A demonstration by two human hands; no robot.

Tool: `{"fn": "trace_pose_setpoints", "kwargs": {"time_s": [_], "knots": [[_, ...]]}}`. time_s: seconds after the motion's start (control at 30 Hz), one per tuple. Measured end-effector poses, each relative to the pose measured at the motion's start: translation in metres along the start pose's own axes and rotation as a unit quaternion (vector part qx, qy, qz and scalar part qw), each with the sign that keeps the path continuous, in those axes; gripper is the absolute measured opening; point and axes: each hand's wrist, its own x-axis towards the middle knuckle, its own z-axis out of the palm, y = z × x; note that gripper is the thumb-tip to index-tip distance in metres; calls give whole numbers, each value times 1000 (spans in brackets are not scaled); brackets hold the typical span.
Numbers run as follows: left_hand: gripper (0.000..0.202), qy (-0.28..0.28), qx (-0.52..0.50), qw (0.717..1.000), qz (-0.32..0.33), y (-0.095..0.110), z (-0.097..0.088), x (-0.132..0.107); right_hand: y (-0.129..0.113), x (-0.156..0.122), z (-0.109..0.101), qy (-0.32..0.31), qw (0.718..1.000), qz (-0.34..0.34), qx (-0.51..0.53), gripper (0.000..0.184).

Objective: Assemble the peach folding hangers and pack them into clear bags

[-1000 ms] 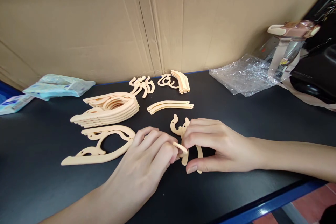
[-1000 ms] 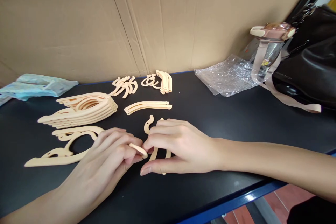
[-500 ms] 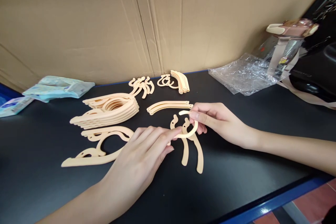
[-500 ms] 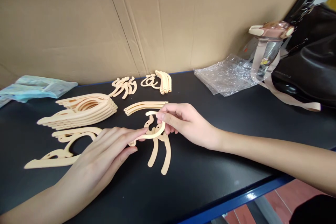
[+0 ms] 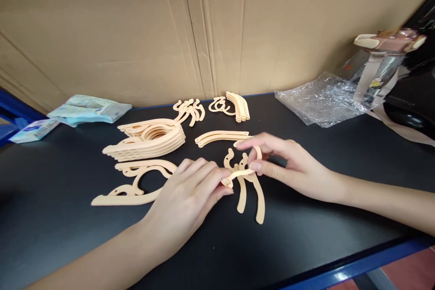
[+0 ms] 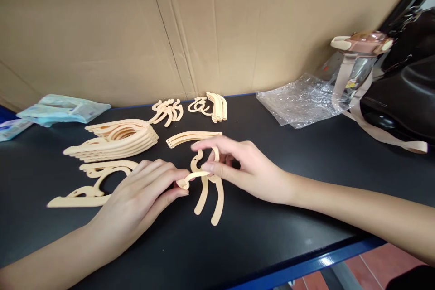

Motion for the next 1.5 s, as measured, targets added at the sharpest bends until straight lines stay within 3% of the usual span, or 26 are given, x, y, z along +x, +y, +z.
{"fn": "trace_pose_setpoints", "kwargs": {"time_s": [0.13,0.27,0.47,0.67,0.87,1.13,1.3,1.5], "knots": [[20,-10,26,999,30,1,-1,7,-3,-1,1,-61,994,-60,-73,17],[19,2,60,996,69,4,-1,15,1,-1,-2,-52,980,-94,-167,13],[22,24,207,978,31,-14,-5,15,15,5,-15,9,996,-20,-83,21],[26,1,297,955,-8,-42,-6,10,32,12,-29,94,972,-9,-215,19],[28,-4,289,957,-10,-42,-3,9,39,15,-31,111,962,32,-247,5],[27,-26,266,963,-19,-36,-4,7,43,18,-30,114,954,80,-266,39],[22,-30,251,967,-29,-32,-3,5,44,18,-29,96,966,46,-234,38],[19,-11,281,959,-36,-29,-5,3,32,13,-24,125,971,-92,-181,38]]}}
